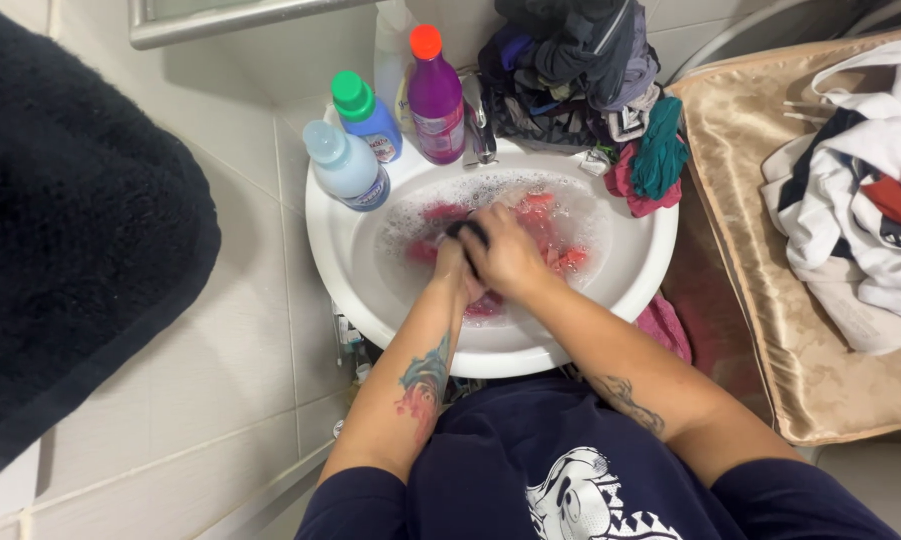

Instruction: The person washes clothes by hand in a sink filled with soapy water, scrubbing and wringing out individual garments before placing them in a pile on the counter.

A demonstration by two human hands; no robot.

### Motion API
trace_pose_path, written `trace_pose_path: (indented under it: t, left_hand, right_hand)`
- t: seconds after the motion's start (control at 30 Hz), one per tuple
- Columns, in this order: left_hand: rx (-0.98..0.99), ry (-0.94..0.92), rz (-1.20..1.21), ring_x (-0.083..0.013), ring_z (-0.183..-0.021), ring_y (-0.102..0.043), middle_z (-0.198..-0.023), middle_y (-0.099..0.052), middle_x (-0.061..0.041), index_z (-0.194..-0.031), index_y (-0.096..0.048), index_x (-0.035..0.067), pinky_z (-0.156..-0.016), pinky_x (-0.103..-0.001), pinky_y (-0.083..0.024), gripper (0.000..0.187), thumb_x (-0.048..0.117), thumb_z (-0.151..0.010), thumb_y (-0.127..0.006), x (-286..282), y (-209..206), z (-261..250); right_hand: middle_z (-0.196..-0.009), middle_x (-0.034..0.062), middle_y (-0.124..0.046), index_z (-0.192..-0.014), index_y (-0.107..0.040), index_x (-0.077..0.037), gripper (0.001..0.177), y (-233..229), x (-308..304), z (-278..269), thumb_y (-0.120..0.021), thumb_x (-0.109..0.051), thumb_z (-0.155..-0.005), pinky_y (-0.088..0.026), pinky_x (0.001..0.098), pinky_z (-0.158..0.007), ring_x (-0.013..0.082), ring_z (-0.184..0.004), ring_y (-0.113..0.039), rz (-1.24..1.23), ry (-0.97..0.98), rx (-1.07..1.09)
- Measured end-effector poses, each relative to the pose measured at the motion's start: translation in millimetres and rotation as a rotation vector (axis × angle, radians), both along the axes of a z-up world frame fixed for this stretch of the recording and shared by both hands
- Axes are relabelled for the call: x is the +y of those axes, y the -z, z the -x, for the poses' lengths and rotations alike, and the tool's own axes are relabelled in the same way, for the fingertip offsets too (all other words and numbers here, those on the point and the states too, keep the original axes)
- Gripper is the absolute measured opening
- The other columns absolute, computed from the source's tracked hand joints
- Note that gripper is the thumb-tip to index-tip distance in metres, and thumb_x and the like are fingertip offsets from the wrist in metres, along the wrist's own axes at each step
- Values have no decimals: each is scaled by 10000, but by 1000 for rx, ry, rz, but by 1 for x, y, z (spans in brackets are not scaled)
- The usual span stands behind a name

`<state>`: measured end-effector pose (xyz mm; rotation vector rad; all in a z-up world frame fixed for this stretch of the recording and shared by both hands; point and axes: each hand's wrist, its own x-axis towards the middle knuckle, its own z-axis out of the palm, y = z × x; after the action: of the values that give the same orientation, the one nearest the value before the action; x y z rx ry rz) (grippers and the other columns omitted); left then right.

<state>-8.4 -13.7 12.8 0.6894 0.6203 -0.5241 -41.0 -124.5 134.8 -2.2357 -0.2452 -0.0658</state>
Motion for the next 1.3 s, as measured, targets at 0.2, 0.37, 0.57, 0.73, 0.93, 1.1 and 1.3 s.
trace_pose_path:
  t: [0.2,0.37,0.57,0.73,0.93,1.1,1.3]
  left_hand:
    - [-204,340,-703,-308,-1114,-598,-1218,-646,-87,-1236,-656,184,-920,-524,-470,400,442,-968,-507,18,-16,17]
    - [-354,909,-1627,-340,-1288,-484,-1374,-576,-68,-1255,-715,248,-1079,-569,-330,416,462,-908,-636,45,-61,44]
    - [-797,839,-1670,-358,-1413,-389,-1421,-546,-160,-1319,-628,69,-1191,-523,-172,738,425,-715,-860,23,-81,48]
    - [-611,399,-1075,-193,-1038,-718,-1133,-739,-92,-1286,-642,71,-934,-346,-562,685,275,-698,-930,13,-78,35]
    - [-781,26,-430,-128,-862,-684,-1021,-729,-49,-1229,-642,0,-769,-264,-568,554,108,-754,-907,22,-124,30]
    - [-933,-6,-570,-116,-987,-692,-1075,-743,-43,-1182,-611,13,-885,-277,-586,441,133,-851,-877,4,-149,38]
    - [-1027,154,-678,-104,-992,-653,-1081,-713,-20,-1167,-666,64,-905,-293,-539,304,215,-925,-769,14,-111,16]
  right_hand:
    - [-1150,279,-680,-1226,-642,-6,478,47,-39,-27,-401,-393,-1083,-467,534,-1044,449,-1102,-646,472,-35,297]
    - [-1499,254,-402,-1214,-689,-24,606,78,-55,-18,-347,-494,-1042,-244,592,-1129,416,-1417,-338,920,-180,460]
    - [-1310,220,-590,-1286,-672,-126,514,39,-37,-20,-396,-466,-1016,-317,579,-1101,371,-1288,-495,635,-200,478]
    - [-919,218,-728,-1072,-680,48,557,-46,-51,-33,-561,-493,-1013,-536,415,-782,324,-877,-724,-125,-12,308]
    - [-1344,206,-622,-1290,-590,75,610,-57,-96,-50,-733,-439,-995,-508,597,-1122,336,-1247,-620,-1149,-134,322]
    - [-1419,239,-516,-1364,-529,-19,821,-3,-69,-31,-489,-665,-858,-428,771,-949,506,-1234,-555,-1267,138,976]
    - [-1317,252,-614,-1387,-522,-29,677,65,-51,-6,-692,-458,-892,-520,649,-1000,447,-1181,-641,-1489,-551,1129]
